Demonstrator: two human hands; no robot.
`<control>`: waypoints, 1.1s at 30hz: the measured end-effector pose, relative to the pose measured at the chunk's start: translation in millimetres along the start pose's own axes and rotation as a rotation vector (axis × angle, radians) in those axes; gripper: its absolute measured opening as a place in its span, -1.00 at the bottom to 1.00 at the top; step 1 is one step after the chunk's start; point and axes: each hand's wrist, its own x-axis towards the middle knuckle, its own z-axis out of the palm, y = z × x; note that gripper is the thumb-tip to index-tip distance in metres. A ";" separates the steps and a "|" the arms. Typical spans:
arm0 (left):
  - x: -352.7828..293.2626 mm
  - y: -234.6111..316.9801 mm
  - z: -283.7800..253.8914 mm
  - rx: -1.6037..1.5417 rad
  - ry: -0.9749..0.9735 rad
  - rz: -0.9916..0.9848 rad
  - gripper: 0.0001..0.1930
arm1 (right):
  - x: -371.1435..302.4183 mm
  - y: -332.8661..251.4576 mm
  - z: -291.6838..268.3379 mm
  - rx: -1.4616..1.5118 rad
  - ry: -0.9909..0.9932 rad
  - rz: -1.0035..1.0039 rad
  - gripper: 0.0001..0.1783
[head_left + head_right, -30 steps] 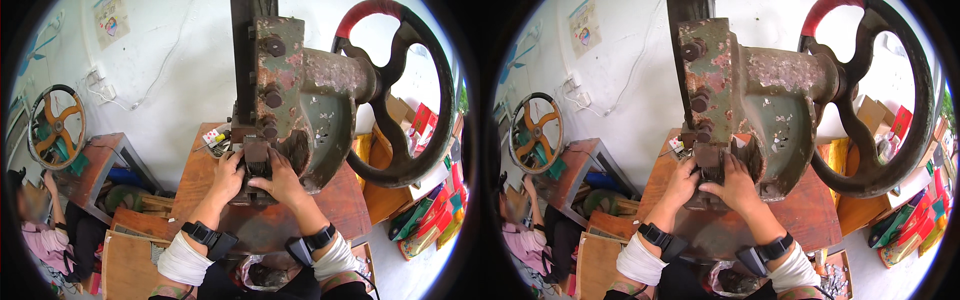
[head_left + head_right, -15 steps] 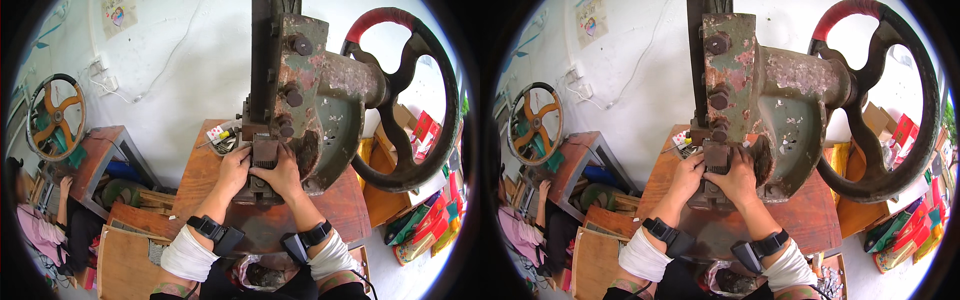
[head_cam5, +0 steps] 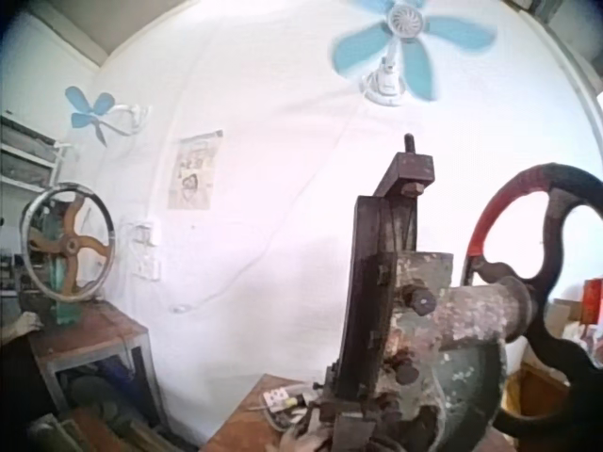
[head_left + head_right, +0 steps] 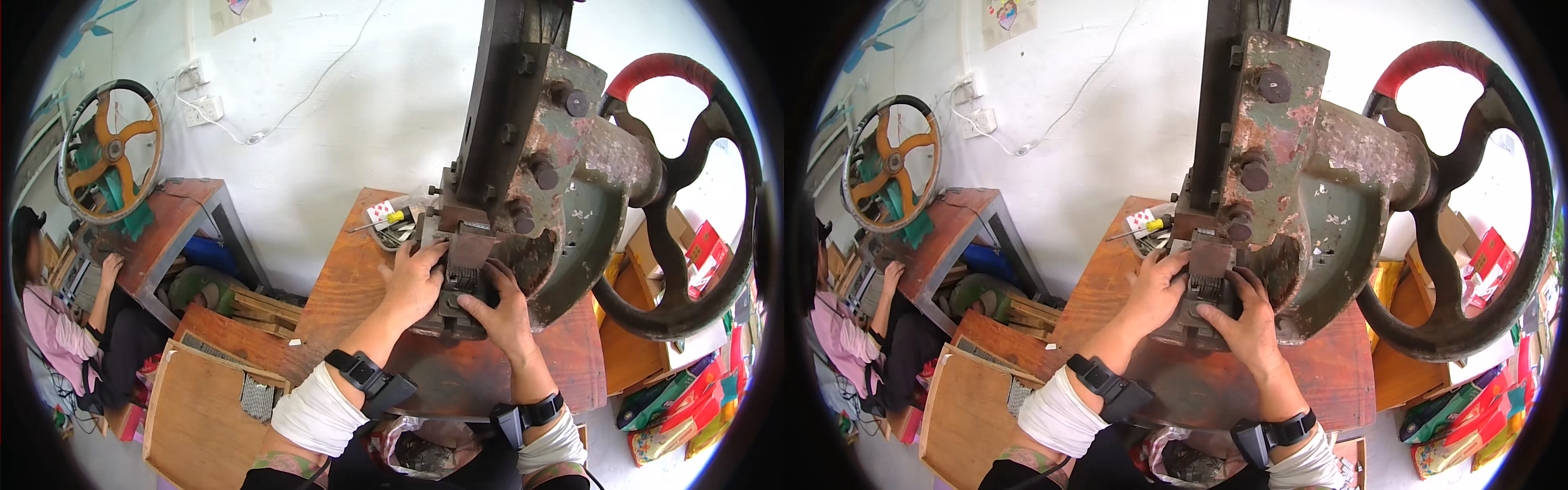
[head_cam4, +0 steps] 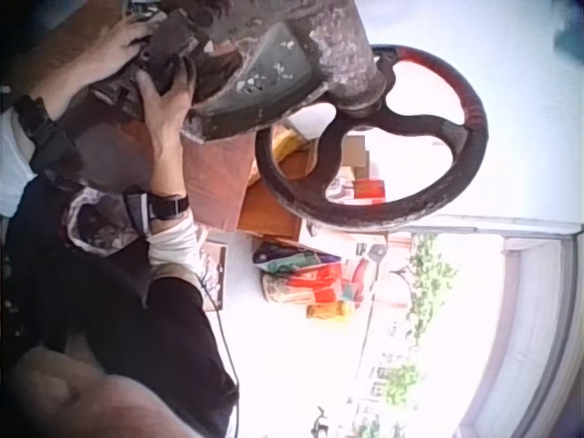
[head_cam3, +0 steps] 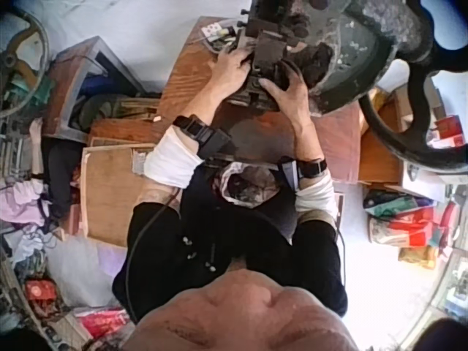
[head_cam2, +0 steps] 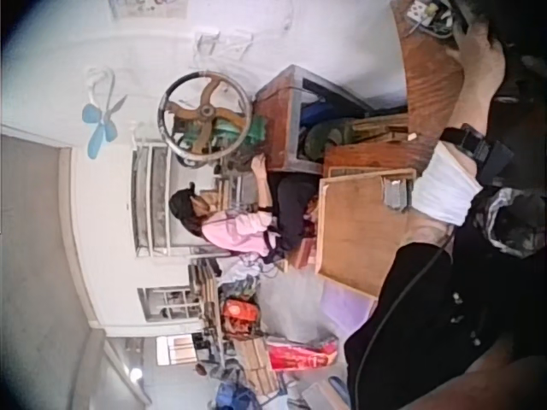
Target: Using a manual hand-press machine to stamp or process small plastic or rubber components.
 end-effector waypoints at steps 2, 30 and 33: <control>3.7 -11.1 1.9 -0.057 -0.017 -0.049 -0.60 | 2.0 -4.8 0.0 -0.006 0.004 0.005 -0.25; 6.4 3.3 -0.4 0.174 0.034 -0.132 -0.63 | -5.8 0.4 -3.0 0.046 -0.002 0.010 -0.36; 11.8 -21.6 1.0 -0.053 0.050 -0.014 -0.63 | -4.6 -0.1 -1.3 0.065 0.021 -0.027 -0.34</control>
